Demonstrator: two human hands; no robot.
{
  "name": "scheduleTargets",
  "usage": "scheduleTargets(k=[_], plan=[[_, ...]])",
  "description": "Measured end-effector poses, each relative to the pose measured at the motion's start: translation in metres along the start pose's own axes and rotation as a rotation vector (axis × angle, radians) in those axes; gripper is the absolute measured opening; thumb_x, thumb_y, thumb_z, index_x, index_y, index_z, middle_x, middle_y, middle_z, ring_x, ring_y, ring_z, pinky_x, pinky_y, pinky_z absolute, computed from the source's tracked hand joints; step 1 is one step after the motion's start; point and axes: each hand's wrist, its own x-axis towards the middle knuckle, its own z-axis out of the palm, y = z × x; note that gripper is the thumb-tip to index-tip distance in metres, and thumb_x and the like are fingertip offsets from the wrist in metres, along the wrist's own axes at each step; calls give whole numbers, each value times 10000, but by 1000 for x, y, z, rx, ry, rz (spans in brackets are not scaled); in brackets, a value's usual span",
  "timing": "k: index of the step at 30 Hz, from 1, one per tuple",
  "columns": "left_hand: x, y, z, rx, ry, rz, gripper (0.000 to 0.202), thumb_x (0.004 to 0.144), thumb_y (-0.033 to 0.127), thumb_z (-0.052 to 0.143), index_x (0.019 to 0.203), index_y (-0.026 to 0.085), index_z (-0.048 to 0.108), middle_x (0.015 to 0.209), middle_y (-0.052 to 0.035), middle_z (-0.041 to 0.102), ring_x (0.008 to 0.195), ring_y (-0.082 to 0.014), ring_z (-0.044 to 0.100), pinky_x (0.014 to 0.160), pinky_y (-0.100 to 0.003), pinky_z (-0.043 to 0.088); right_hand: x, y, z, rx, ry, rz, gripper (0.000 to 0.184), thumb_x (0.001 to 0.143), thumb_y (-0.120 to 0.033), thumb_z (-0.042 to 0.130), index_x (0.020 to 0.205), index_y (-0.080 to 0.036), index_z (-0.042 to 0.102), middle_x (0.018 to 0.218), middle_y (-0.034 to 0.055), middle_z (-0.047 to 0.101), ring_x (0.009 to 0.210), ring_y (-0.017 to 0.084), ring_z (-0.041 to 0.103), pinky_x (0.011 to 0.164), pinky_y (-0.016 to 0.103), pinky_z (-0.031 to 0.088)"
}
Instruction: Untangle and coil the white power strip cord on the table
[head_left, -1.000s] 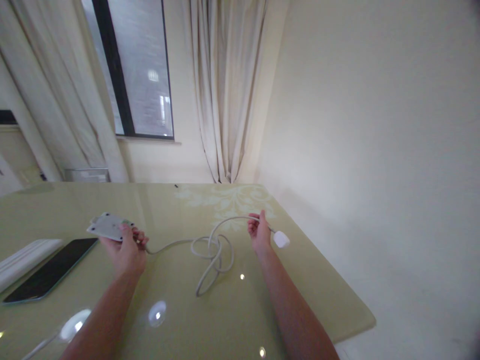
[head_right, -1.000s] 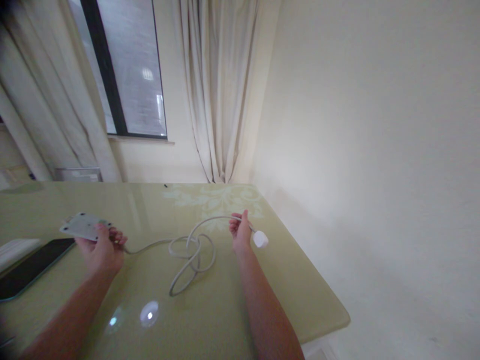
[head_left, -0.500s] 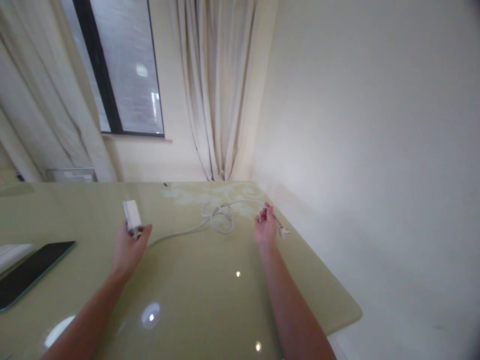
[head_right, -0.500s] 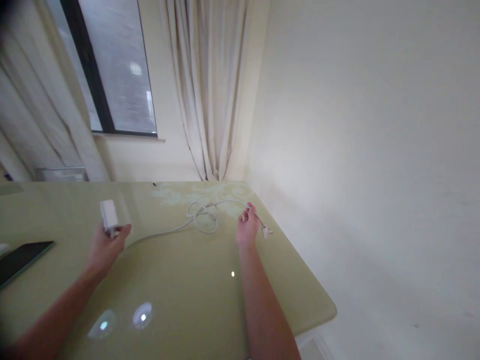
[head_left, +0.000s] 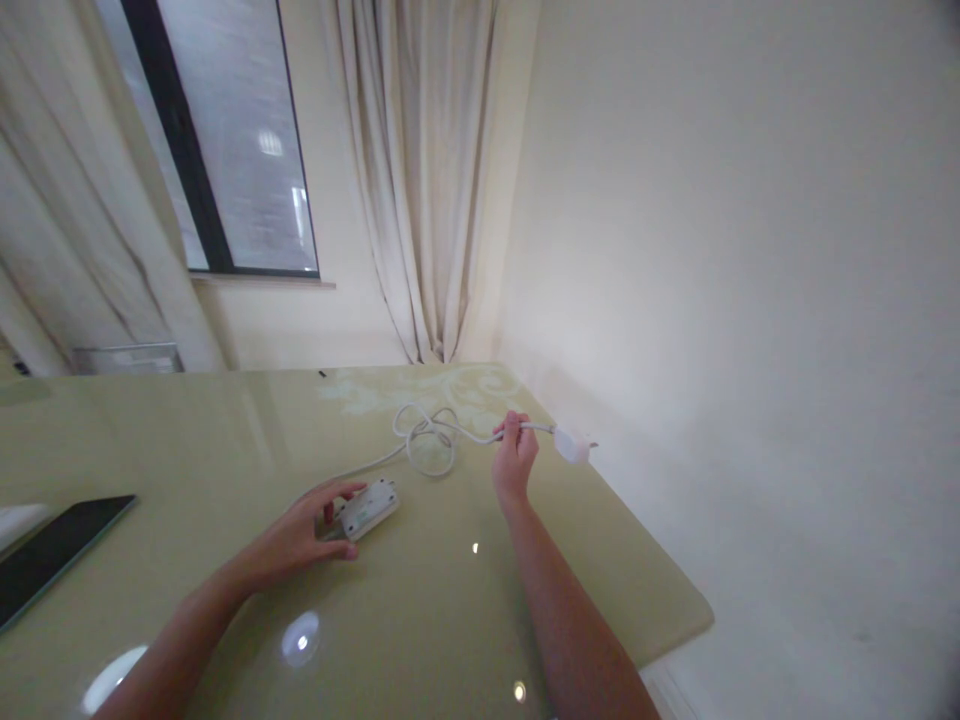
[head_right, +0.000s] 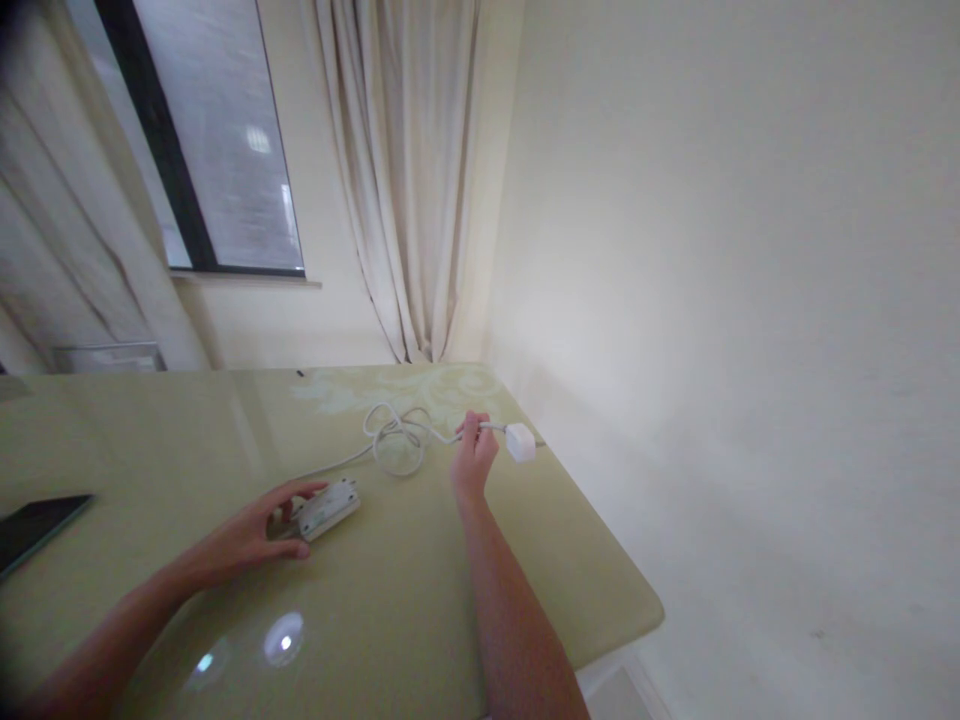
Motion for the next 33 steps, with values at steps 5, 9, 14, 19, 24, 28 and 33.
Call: scheduleTargets(k=[5, 9, 14, 19, 24, 28, 33], plan=[[18, 23, 12, 7, 80, 17, 572, 843, 686, 656, 1157, 224, 773, 1210, -132, 768, 1069, -318, 725, 927, -455, 600, -15, -6, 11, 32, -63, 36, 614, 1004, -732, 422, 646, -237, 487, 545, -24, 502, 522, 141, 479, 545, 273, 384], [59, 49, 36, 112, 75, 14, 539, 972, 590, 462, 1210, 191, 735, 1242, -142, 770, 1108, -302, 739, 968, -430, 590, -28, -3, 18, 74, -111, 86, 625, 991, -761, 424, 645, -242, 467, 523, -43, 444, 494, 130, 422, 510, 268, 347], [117, 66, 71, 261, 96, -71, 533, 974, 387, 447, 1355, 75, 651, 1477, -245, 638, 1394, -324, 598, 1172, -434, 429, -39, 0, 19, 62, -301, 10, 614, 1008, -718, 453, 629, -235, 468, 545, -28, 449, 531, 133, 406, 538, 278, 313], [134, 73, 98, 330, 102, -175, 510, 959, 567, 521, 1159, 151, 738, 1239, -223, 762, 1229, -420, 678, 1076, -587, 441, -43, -6, 18, 72, -423, 37, 569, 1017, -664, 491, 656, -224, 511, 578, -21, 492, 561, 134, 447, 563, 275, 345], [128, 83, 90, 374, 137, -204, 415, 962, 520, 519, 831, 200, 749, 943, -134, 791, 1016, -367, 720, 1050, -626, 409, -38, -11, 18, 146, -390, 170, 449, 1023, -627, 522, 894, -209, 622, 550, -77, 429, 494, 115, 385, 501, 247, 319], [126, 88, 69, 424, 270, -149, 290, 959, 388, 535, 938, 230, 777, 1300, -140, 736, 1269, -376, 621, 1208, -714, 149, -33, -6, 21, 265, -413, 250, 490, 978, -688, 559, 994, -206, 645, 564, -112, 300, 472, 101, 235, 447, 237, 215], [125, 87, 51, 456, 292, 78, 246, 946, 298, 522, 905, 224, 754, 1230, -108, 762, 1223, -319, 668, 1284, -642, -39, -36, 3, 26, 240, -429, 219, 551, 988, -724, 486, 949, -205, 667, 572, -93, 311, 488, 111, 256, 462, 243, 222]])
